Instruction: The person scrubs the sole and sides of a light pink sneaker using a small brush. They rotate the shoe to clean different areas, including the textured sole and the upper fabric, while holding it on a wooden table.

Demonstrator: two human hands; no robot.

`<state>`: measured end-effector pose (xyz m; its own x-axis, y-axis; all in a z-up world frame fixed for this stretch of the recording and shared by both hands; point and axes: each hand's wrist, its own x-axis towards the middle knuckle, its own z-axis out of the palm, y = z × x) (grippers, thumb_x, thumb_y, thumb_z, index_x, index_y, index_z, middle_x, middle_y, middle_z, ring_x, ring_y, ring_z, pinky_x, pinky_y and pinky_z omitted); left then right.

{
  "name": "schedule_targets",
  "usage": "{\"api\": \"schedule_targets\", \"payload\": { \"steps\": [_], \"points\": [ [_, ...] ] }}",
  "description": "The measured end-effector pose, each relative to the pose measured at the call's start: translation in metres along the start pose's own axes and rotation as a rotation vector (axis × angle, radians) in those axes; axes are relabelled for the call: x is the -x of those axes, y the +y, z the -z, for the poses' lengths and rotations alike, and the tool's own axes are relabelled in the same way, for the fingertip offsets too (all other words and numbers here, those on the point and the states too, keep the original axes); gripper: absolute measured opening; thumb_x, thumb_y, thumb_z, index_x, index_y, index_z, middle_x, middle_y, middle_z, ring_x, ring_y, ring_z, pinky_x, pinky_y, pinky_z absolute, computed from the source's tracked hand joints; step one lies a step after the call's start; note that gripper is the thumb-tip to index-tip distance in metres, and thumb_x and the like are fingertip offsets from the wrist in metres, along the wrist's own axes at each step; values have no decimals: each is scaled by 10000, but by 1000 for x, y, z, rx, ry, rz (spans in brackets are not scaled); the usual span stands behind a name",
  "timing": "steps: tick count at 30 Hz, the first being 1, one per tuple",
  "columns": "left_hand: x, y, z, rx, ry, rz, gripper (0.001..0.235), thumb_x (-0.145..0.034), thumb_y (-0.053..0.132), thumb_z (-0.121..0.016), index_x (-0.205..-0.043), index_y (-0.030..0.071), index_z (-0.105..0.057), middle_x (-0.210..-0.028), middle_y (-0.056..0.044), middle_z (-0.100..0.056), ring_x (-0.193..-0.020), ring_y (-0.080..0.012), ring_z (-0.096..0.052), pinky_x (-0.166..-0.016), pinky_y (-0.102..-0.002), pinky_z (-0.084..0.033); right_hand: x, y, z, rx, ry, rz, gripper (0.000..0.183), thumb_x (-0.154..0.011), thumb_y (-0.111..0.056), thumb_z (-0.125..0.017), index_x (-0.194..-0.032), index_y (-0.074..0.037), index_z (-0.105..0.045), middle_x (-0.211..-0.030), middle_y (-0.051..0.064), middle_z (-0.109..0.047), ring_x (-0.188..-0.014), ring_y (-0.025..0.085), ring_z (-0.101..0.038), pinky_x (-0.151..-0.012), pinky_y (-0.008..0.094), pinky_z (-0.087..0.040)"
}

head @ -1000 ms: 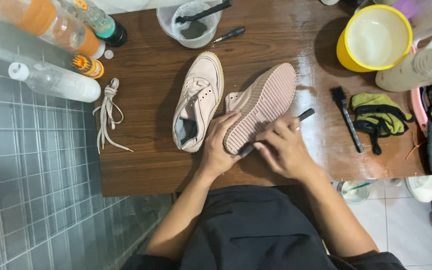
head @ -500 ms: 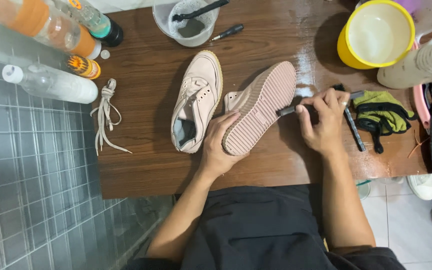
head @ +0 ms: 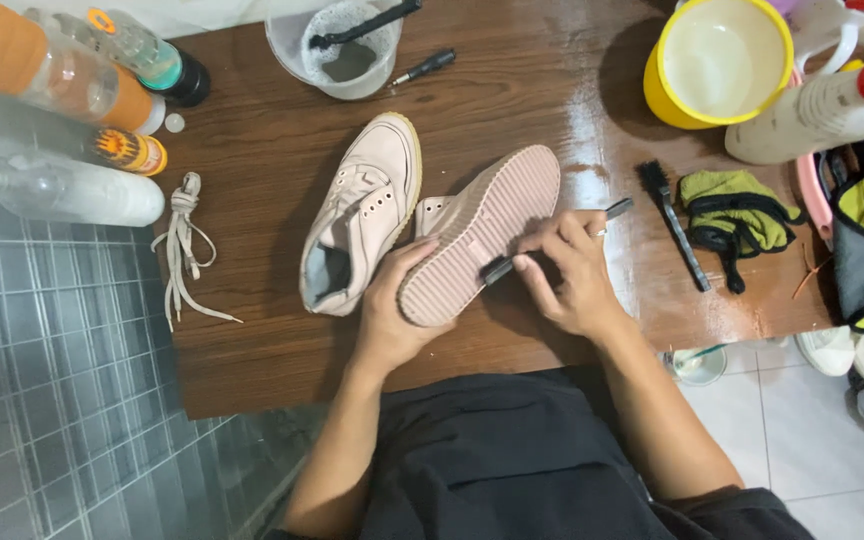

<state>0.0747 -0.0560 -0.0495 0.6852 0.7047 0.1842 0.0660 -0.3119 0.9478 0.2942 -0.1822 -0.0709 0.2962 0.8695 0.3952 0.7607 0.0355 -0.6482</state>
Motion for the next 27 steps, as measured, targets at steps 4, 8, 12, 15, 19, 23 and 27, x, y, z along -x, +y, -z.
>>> {"api": "schedule_targets", "payload": {
  "steps": [4,8,12,15,19,23,27],
  "points": [
    [11,-7,13,4,-40,31,842,-543,25,-930,-1325,55,-616,-1336,-188,-648,-1265,-408,-595,-1080,-591,-440,9,44,17,58,-8,8,131,-991,-260,-662,-943,-140,-686,-883,79,-559,-951,310,-544,-980,447,-324],
    [10,-14,14,25,-44,-16,836,-542,90,-948,-1313,55,-626,-1353,-175,-647,-1291,-386,-591,-1095,-542,-434,7,33,12,104,56,-20,136,-1007,-245,-666,-966,-116,-678,-905,95,-513,-980,323,-499,-998,435,-317],
    [11,-19,16,49,-75,-31,859,-530,95,-966,-1316,47,-624,-1349,-191,-644,-1282,-391,-592,-1106,-549,-422,19,41,15,22,-16,1,151,-977,-268,-667,-924,-127,-678,-879,80,-529,-960,311,-525,-985,447,-318],
    [12,-20,16,41,-80,-23,836,-549,115,-961,-1312,49,-625,-1352,-182,-643,-1285,-377,-593,-1101,-538,-426,15,60,38,115,65,-51,172,-1031,-255,-663,-990,-88,-678,-934,106,-503,-1021,324,-464,-1001,415,-319],
    [10,-17,16,38,-77,-12,844,-544,146,-970,-1309,53,-627,-1355,-179,-645,-1287,-363,-598,-1103,-520,-430,19,40,14,47,24,-43,137,-984,-245,-659,-913,-129,-676,-843,92,-570,-930,305,-556,-1007,455,-300],
    [11,-23,17,61,-105,-1,842,-545,116,-962,-1313,49,-621,-1372,-188,-633,-1296,-374,-584,-1114,-537,-409,22,81,21,72,40,-4,153,-1018,-262,-648,-939,-134,-673,-882,69,-518,-957,294,-525,-997,450,-302],
    [15,-30,17,74,-95,0,853,-535,97,-962,-1315,46,-621,-1369,-195,-635,-1290,-377,-585,-1111,-552,-404,9,70,17,147,74,-4,158,-1021,-263,-640,-926,-137,-655,-879,53,-457,-933,279,-444,-1006,448,-281]
  ]
}}
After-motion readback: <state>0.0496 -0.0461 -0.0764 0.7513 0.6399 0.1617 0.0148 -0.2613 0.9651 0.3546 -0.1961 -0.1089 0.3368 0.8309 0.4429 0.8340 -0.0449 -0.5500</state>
